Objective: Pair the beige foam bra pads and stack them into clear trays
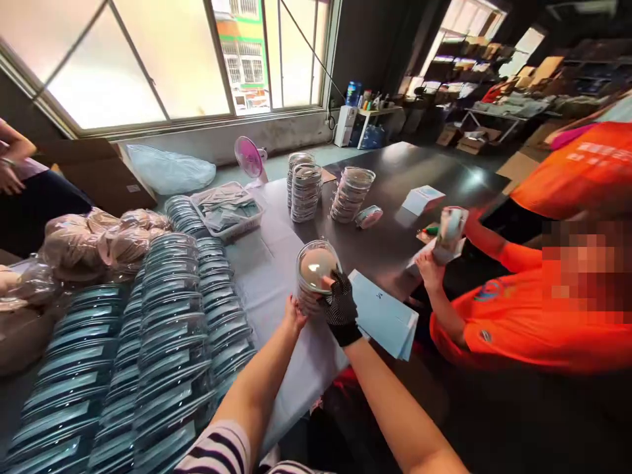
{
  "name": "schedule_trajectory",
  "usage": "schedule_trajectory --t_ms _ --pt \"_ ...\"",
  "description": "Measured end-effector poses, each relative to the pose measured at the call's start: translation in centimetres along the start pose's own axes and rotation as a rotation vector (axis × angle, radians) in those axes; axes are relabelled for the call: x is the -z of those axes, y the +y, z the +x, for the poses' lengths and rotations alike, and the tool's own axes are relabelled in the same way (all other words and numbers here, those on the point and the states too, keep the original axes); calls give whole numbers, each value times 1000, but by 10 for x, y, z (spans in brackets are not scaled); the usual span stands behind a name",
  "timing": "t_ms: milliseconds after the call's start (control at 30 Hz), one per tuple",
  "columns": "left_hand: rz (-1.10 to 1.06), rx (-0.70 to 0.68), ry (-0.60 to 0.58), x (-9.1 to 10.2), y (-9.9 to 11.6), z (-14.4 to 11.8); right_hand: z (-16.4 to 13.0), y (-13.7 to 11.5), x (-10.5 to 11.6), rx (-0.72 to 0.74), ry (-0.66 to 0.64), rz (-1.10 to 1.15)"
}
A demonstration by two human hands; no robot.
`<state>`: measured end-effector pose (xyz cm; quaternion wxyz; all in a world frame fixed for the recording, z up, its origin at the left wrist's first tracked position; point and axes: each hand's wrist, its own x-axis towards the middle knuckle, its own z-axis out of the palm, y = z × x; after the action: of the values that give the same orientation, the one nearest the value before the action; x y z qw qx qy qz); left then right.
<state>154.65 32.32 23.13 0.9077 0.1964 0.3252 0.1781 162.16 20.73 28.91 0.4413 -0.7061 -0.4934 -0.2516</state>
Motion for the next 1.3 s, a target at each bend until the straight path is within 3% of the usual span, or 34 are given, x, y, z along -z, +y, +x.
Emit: schedule_trajectory --t_ms 100,233,300,367,467,533,600,733,833,933,1000,1100,1200,1300 --pt "17 -4 155 -24 24 18 67 59 -29 3 28 18" --pt "62 7 50 -36 39 -4 153 118 -62 -78 5 0" --pt "118 22 -30 -23 33 -35 188 133 -72 -117 -18 -45" --pt "192 44 -94 4 21 -74 210 138 -77 -152 -28 -105" --pt "253 20 -142 55 -5 -138 204 121 -83 -186 -36 -162" --pt "246 3 -64 85 -26 -180 171 89 -91 -167 -70 -126" --pt "216 9 19 103 -48 -220 123 42 -100 -97 -142 -8" --pt "110 12 39 136 -72 -290 19 -91 -96 115 -291 337" --pt "35 -91 102 194 -84 -346 -55 -209 -77 299 -441 586" --pt "-59 -252 284 274 -101 -407 -139 -321 -63 433 -679 779" --pt "-98 -343 423 329 -104 -449 -198 -380 -65 391 -858 866" --pt "-77 -397 609 392 -92 -500 -265 -437 -80 93 -1102 911" --pt "-62 -436 672 432 -86 -536 -302 -469 -87 -199 -1182 891" --pt "-131 -496 861 489 -94 -564 -325 -505 -101 -230 -1245 882"
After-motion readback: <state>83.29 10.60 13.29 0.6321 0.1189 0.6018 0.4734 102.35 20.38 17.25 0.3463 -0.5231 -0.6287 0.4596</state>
